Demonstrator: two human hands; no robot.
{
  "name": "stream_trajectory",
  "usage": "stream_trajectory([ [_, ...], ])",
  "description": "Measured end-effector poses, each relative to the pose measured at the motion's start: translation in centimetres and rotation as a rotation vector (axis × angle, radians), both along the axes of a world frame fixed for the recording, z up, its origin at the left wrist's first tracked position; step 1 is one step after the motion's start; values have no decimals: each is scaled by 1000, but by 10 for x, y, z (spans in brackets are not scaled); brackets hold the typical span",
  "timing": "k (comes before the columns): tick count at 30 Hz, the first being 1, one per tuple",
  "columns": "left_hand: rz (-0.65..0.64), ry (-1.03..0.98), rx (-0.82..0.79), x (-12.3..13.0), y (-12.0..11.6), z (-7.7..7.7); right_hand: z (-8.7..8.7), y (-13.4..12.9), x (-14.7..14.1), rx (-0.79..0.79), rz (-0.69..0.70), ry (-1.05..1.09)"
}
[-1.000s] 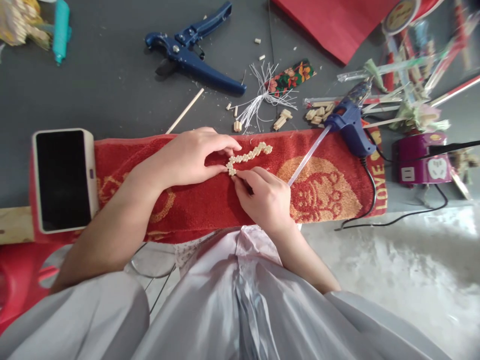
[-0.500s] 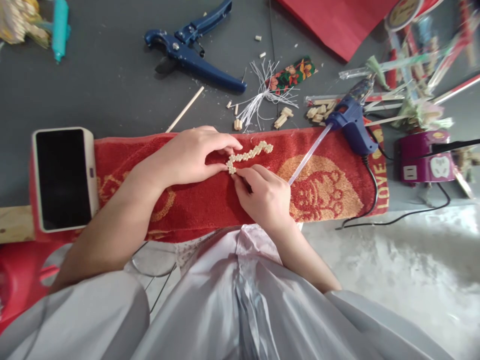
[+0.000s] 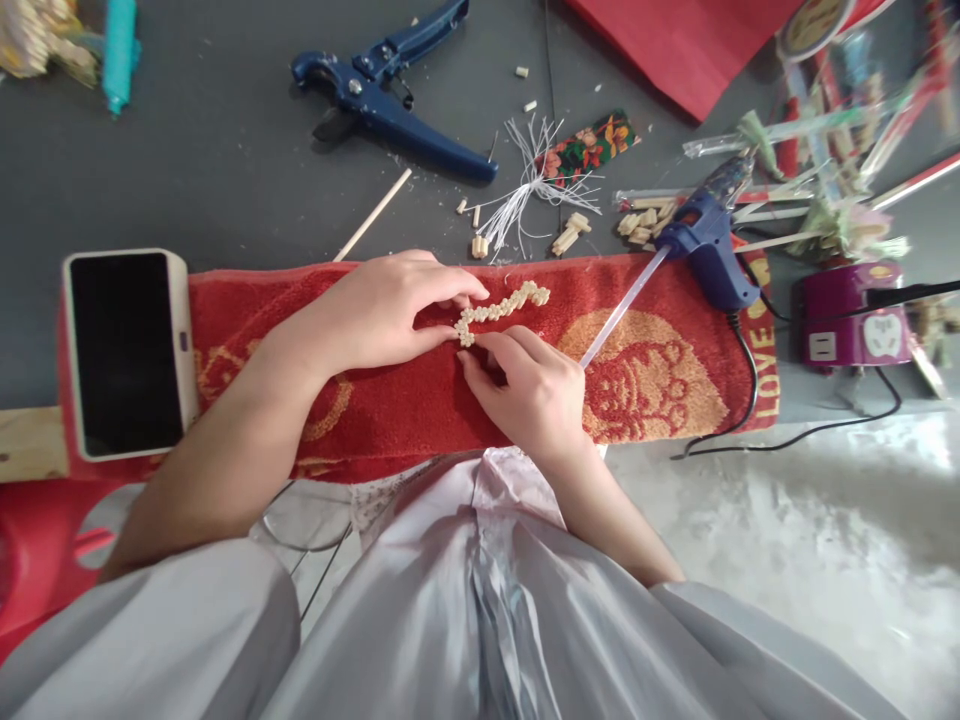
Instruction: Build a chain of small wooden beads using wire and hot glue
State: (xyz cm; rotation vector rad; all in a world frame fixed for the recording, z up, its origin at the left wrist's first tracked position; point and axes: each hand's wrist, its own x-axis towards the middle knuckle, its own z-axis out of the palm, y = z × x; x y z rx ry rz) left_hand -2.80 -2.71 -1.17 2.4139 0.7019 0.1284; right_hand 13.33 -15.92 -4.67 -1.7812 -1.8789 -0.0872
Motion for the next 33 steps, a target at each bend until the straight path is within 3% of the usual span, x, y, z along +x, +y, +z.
stream_trajectory([
  [17,2,-29,3,-1,1,-1,2,1,2,-107,-27,81],
  [28,-25,-26,39,2,-3,0,1,1,1,-38,-22,70],
  [33,-28,-19,36,2,-3,1,1,1,1,-108,-48,86],
])
